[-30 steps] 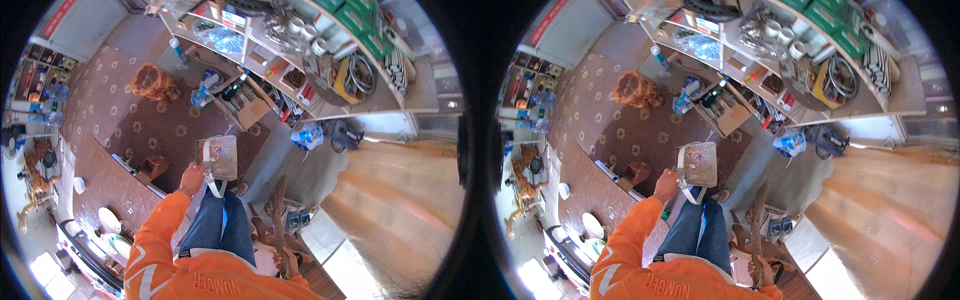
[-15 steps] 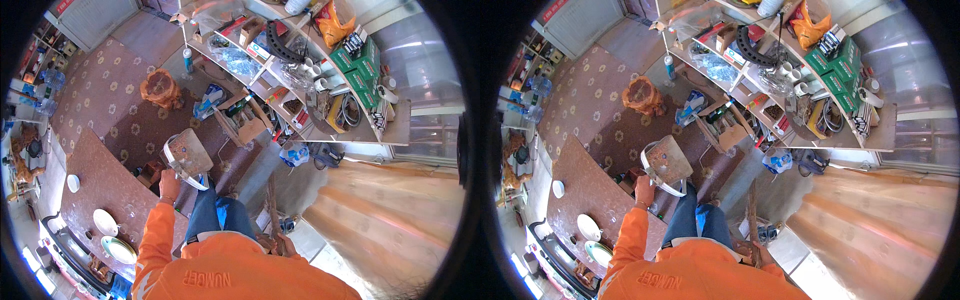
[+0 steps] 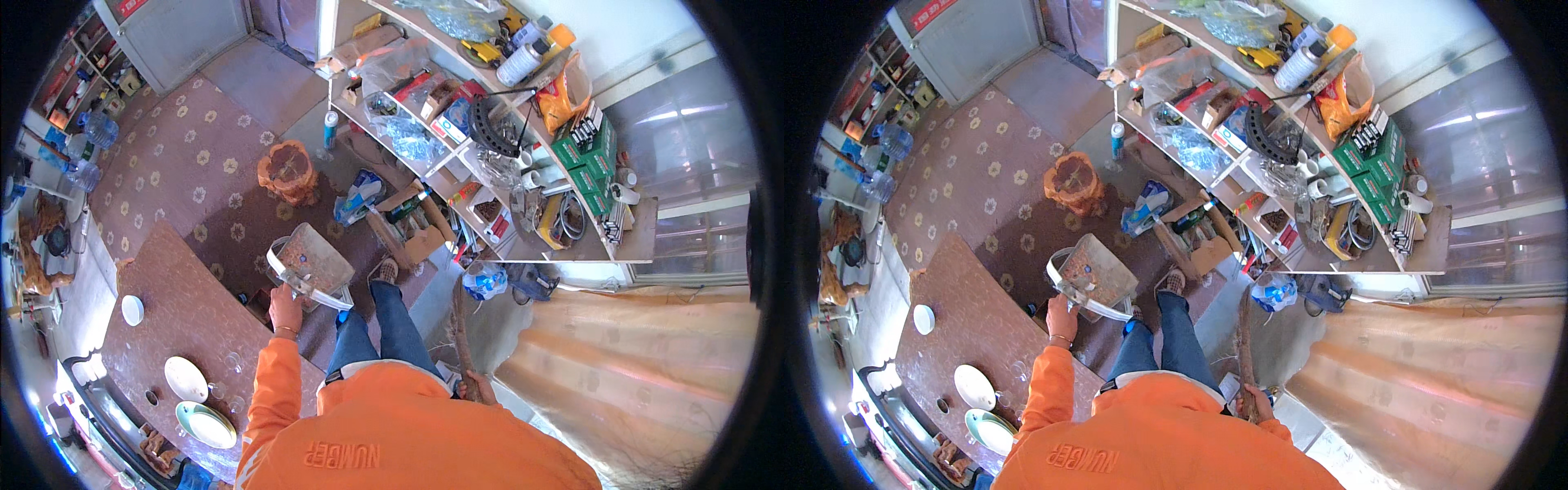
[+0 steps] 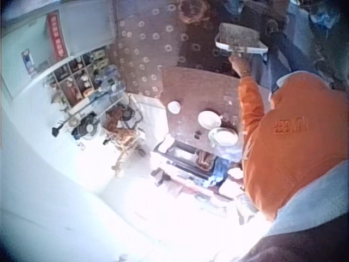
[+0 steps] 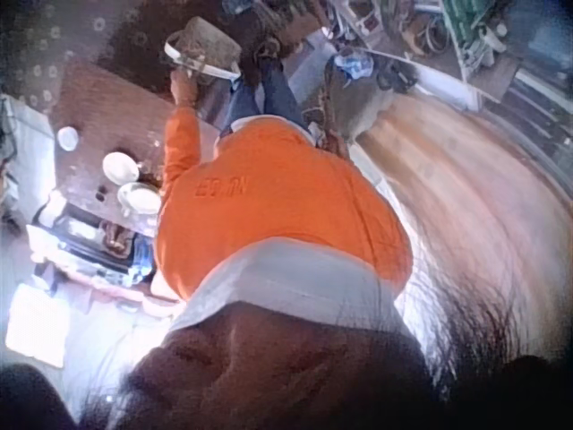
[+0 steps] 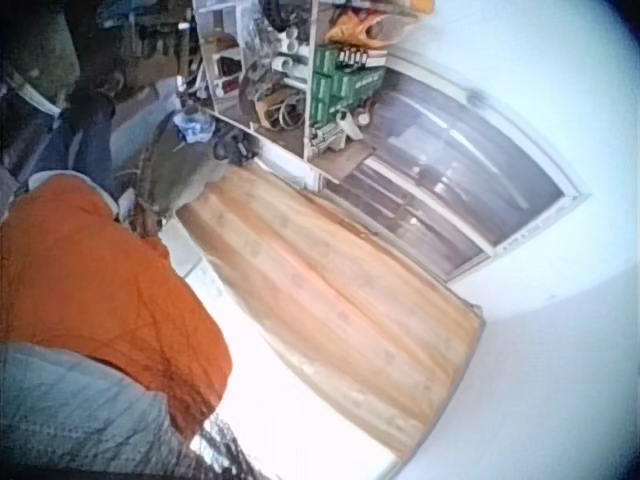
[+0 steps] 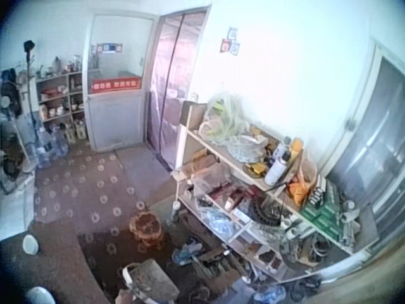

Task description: The person sweeps debris into a dustpan using a broom inside a cluttered room, then walks to an outdoor area and continues sweeping. The person briefly pauses to handle a phone and a bag before resuming sweeping and dumping the collected debris into a bucket.

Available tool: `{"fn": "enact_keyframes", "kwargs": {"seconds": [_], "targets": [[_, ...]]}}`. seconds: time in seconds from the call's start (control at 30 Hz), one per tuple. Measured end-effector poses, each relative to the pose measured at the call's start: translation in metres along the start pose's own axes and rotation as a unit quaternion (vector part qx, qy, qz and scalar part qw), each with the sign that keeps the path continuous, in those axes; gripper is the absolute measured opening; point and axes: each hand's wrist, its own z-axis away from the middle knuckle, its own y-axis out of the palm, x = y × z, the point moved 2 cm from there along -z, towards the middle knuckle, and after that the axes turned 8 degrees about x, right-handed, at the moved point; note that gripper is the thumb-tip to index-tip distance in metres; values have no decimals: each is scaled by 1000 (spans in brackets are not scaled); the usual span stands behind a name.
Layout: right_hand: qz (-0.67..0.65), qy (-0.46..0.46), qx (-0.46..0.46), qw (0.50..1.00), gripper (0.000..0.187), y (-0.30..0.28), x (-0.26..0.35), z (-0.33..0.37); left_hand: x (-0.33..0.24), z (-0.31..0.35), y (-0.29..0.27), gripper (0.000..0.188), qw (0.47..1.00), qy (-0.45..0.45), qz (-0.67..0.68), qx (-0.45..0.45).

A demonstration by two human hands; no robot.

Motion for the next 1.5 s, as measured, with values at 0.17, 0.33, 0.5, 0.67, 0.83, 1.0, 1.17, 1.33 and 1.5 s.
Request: {"fn": "enact_keyframes", "kwargs": {"seconds": [0.17,0.33,0.5,0.67,0.83,1.0,1.17,1.33,1.5], "targets": [[146,-60,-15,987,38,46,20,3,15,0,-5,34,999,-38,30,-22],[79,45,0,996,35,41,49,-12,18,8,-23,32,996,-63,52,-35],[66,46,7,997,36,55,58,-20,16,17,-54,33,994,-73,73,-43],[138,109,10,984,34,92,66,-7,18,17,-80,33,991,-76,95,-61],[313,-20,-82,946,35,117,80,-29,25,7,-125,33,986,-102,101,-90],[284,-8,-47,958,35,182,89,-42,35,-24,-166,33,978,-134,100,-122],[261,-1,-24,965,35,259,110,-63,61,-70,-210,31,972,-138,121,-150],[257,-3,-4,966,35,352,141,-87,72,-125,-275,28,958,-138,163,-190],[286,1,10,958,34,448,174,-112,103,-177,-317,31,946,-162,179,-217]]}}
